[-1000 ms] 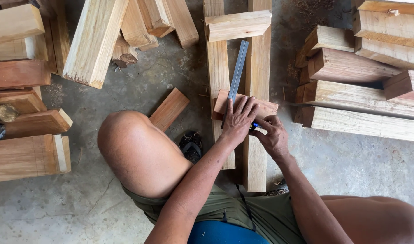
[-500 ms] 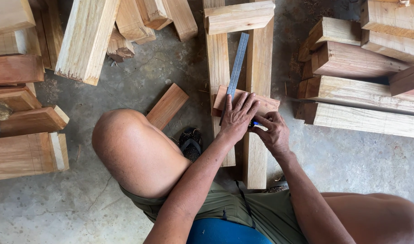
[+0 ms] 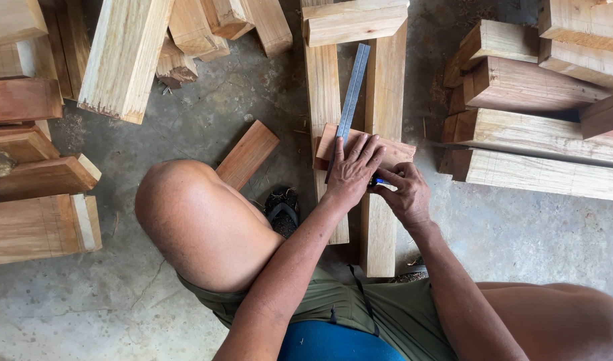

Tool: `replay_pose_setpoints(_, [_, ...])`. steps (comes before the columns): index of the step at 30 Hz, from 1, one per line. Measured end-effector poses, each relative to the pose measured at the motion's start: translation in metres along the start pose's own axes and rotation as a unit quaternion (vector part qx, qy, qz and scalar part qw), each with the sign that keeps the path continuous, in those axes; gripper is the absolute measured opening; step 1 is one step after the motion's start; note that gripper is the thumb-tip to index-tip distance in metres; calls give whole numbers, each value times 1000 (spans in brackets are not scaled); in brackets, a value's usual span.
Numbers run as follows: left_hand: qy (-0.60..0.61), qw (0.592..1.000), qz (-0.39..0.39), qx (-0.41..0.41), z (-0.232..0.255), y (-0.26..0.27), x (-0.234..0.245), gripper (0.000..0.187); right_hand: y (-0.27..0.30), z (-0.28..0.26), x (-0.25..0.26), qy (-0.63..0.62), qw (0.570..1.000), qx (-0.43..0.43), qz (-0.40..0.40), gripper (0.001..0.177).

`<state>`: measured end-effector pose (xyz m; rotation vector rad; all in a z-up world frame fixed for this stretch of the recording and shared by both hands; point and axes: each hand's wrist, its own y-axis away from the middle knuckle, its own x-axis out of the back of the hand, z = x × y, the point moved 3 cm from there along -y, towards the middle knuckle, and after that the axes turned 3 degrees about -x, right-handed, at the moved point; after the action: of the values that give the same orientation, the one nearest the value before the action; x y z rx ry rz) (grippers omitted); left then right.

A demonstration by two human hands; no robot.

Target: The recorder uses a combination square and a pen to mark various pieces of wood for cutting.

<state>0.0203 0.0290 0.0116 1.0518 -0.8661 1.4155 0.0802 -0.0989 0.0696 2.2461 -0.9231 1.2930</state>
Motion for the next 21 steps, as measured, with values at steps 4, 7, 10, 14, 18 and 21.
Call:
replay_pose_setpoints(4, [3,1000,-4,-4,-5,6,-1,66,-14,-4,9,-57,998,31,-8,46])
replay_pose_setpoints(7, [19,999,29,-34,0,3,-2,62,-32,15,29,-121,992,-17,26,34])
replay_pose_setpoints(10, [22,998,50,-31,-1,1,-12,60,-64,6,64,-181,978,-91,42,24])
replay_pose_setpoints(14, [9,999,36,-18,-5,0,-3,59,-109,-31,68,-288,953,-82,-48,26])
replay_pose_setpoints(18, [-5,999,50,-3,-1,-4,10,65,-120,-56,30,-368,922,-21,-123,27])
replay_pose_setpoints(21, [16,999,-36,32,-3,-1,16,54,-120,-64,-3,-331,930,20,-158,27])
